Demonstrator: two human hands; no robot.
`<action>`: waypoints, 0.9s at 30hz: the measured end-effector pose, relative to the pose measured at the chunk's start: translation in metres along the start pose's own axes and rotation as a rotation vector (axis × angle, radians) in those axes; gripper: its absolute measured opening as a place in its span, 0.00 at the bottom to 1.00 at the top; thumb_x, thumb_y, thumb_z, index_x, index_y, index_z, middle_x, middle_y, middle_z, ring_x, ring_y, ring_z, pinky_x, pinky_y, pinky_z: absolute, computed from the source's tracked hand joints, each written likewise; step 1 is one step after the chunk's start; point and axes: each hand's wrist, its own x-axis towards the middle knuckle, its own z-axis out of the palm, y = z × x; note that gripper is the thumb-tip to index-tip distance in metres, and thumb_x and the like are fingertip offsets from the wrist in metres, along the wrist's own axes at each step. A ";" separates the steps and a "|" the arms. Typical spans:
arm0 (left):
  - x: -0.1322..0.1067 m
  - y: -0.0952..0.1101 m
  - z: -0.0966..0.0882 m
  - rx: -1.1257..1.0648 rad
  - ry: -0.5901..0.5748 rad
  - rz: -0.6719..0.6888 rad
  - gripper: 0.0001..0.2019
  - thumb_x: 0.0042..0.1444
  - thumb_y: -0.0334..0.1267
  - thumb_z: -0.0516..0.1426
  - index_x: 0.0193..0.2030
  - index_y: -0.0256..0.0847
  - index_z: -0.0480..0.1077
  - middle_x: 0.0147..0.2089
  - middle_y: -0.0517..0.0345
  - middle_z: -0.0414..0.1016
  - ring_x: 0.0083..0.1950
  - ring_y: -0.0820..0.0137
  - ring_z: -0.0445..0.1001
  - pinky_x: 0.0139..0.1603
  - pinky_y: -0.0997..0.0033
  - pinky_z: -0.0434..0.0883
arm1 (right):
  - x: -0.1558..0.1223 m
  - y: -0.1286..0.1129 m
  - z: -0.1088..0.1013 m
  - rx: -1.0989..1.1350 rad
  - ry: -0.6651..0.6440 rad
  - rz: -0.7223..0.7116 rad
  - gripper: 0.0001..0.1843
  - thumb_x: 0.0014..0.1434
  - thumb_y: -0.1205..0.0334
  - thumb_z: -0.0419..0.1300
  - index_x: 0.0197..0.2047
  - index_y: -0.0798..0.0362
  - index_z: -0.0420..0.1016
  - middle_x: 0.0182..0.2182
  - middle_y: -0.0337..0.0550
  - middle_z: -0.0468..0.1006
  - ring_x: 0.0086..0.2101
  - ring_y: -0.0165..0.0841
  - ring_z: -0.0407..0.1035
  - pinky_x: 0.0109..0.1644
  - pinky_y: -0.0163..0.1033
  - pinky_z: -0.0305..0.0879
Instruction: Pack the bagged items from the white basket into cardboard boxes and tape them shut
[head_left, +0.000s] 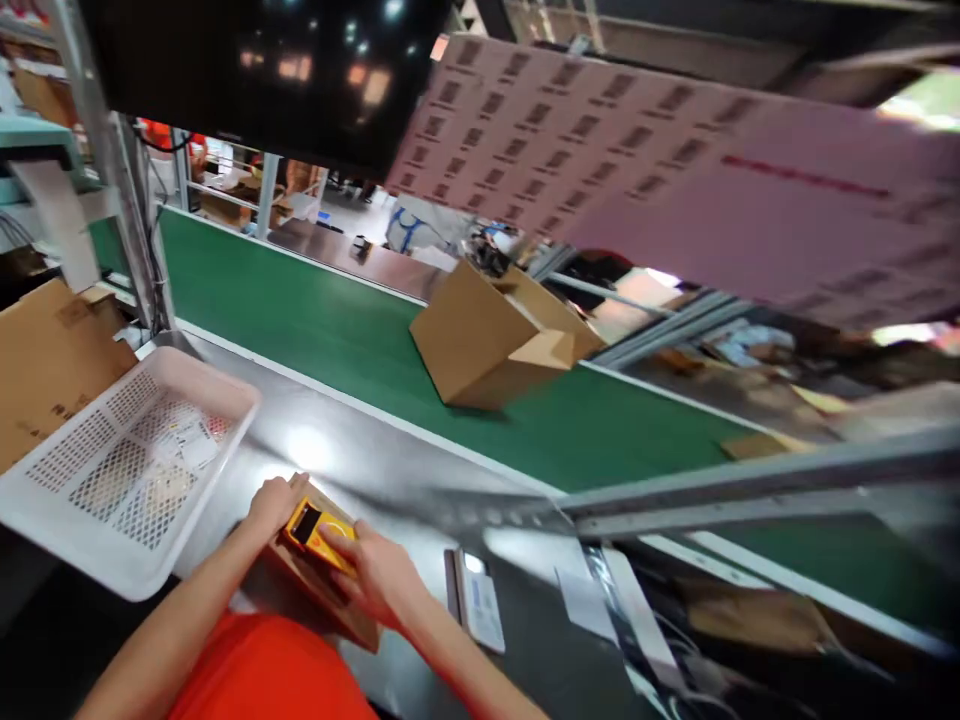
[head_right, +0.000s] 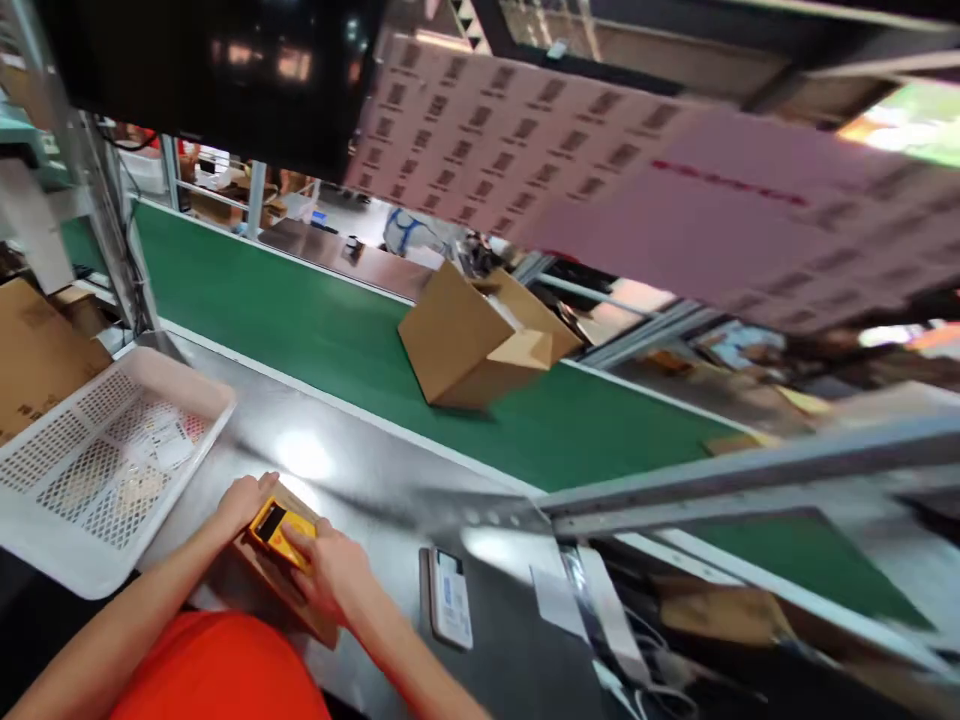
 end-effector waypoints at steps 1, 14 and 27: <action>-0.002 0.001 -0.004 0.044 0.001 0.012 0.43 0.74 0.66 0.40 0.54 0.27 0.80 0.54 0.25 0.80 0.59 0.46 0.80 0.55 0.59 0.71 | -0.002 0.000 -0.004 -0.004 0.001 -0.006 0.34 0.68 0.54 0.60 0.76 0.33 0.66 0.56 0.57 0.76 0.49 0.54 0.77 0.52 0.51 0.74; -0.007 0.013 -0.020 0.371 0.076 0.074 0.42 0.76 0.61 0.34 0.49 0.30 0.81 0.50 0.28 0.81 0.57 0.45 0.79 0.53 0.58 0.70 | -0.170 0.145 0.080 0.070 0.140 0.053 0.35 0.63 0.60 0.63 0.72 0.34 0.72 0.43 0.53 0.74 0.37 0.46 0.74 0.40 0.44 0.65; 0.002 0.024 -0.027 0.619 0.078 -0.023 0.45 0.74 0.60 0.28 0.54 0.31 0.79 0.54 0.29 0.80 0.60 0.39 0.77 0.58 0.51 0.69 | -0.191 0.203 0.152 0.205 0.181 0.059 0.36 0.63 0.66 0.64 0.72 0.33 0.71 0.47 0.53 0.75 0.41 0.43 0.72 0.47 0.46 0.65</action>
